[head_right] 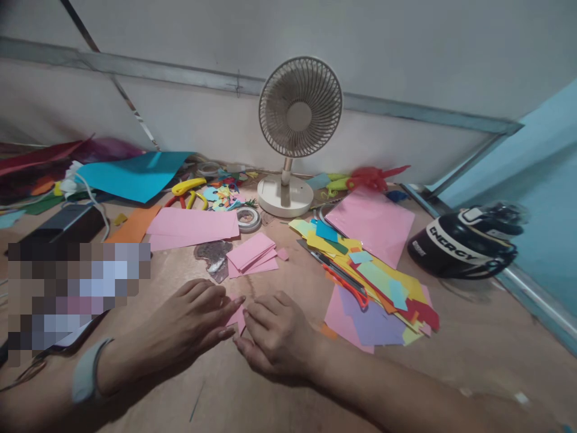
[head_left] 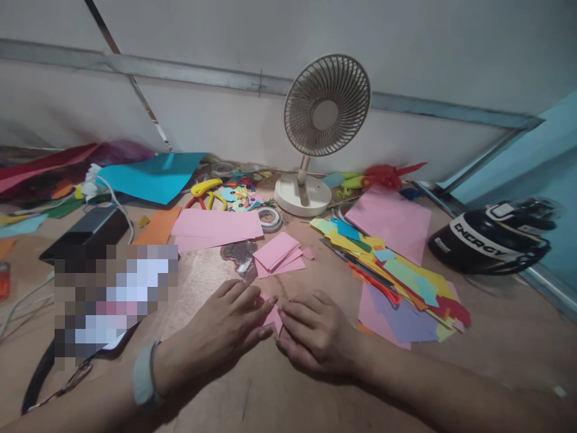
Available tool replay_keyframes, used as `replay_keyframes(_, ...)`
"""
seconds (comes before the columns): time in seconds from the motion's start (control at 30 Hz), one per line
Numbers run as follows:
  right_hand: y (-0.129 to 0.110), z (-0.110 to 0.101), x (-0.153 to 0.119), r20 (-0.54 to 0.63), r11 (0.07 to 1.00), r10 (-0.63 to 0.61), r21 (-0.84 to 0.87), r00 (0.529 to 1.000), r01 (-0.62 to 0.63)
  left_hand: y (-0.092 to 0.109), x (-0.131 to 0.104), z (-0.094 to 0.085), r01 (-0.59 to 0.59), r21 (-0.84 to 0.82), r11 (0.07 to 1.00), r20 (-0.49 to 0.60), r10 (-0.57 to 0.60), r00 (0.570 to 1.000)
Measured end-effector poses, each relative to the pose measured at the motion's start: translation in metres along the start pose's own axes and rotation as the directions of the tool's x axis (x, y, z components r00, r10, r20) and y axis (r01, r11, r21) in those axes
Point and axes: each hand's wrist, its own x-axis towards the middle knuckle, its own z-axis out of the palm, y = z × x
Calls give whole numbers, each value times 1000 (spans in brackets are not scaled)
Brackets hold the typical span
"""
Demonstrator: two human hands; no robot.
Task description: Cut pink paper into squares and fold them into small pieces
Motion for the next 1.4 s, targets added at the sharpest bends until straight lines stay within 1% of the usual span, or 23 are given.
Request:
replay_keyframes(0.07, 1, 0, -1, 2, 1000, -5, 3, 1000, 5, 0, 1, 0, 18, -16, 1000, 8, -18, 1000)
replay_keyframes(0.23, 1, 1, -2, -18, 1000, 8, 6, 1000, -8, 1, 2, -1, 15, -34, 999, -15, -15, 1000)
replay_keyframes(0.33, 1, 1, 0, -19, 1000, 7, 10, 1000, -7, 1, 2, 0, 21, -29, 999, -2, -21, 1000)
replay_keyframes(0.47, 0, 1, 3, -30, 999, 29, 35, 999, -28, 1, 2, -1, 20, -19, 1000, 13, -19, 1000)
replay_keyframes(0.63, -2, -1, 0, -22, 996, 72, 63, 997, -71, 2, 2, -4, 24, -14, 1000, 4, -24, 1000)
replay_keyframes(0.73, -1, -3, -1, -23, 995, 67, 74, 997, -66, 2, 2, -3, 36, -21, 999, -2, -36, 999)
replay_keyframes(0.9, -2, -6, 1, -86, 994, 85, 82, 993, -78, 1, 2, -2, 33, -26, 999, 1, -33, 999)
replay_keyframes(1.07, -2, -3, 2, -40, 990, 91, 110, 995, -87, 1, 1, -1, 33, -19, 999, 12, -33, 999)
replay_keyframes(1.3, 1, -4, 3, -104, 973, 137, 201, 985, -114, 1, 1, -2, 36, -24, 999, 28, -36, 999)
replay_keyframes(1.4, -1, -3, 3, -78, 972, 155, 193, 985, -137, 1, 1, -2, 28, -22, 999, 30, -28, 999)
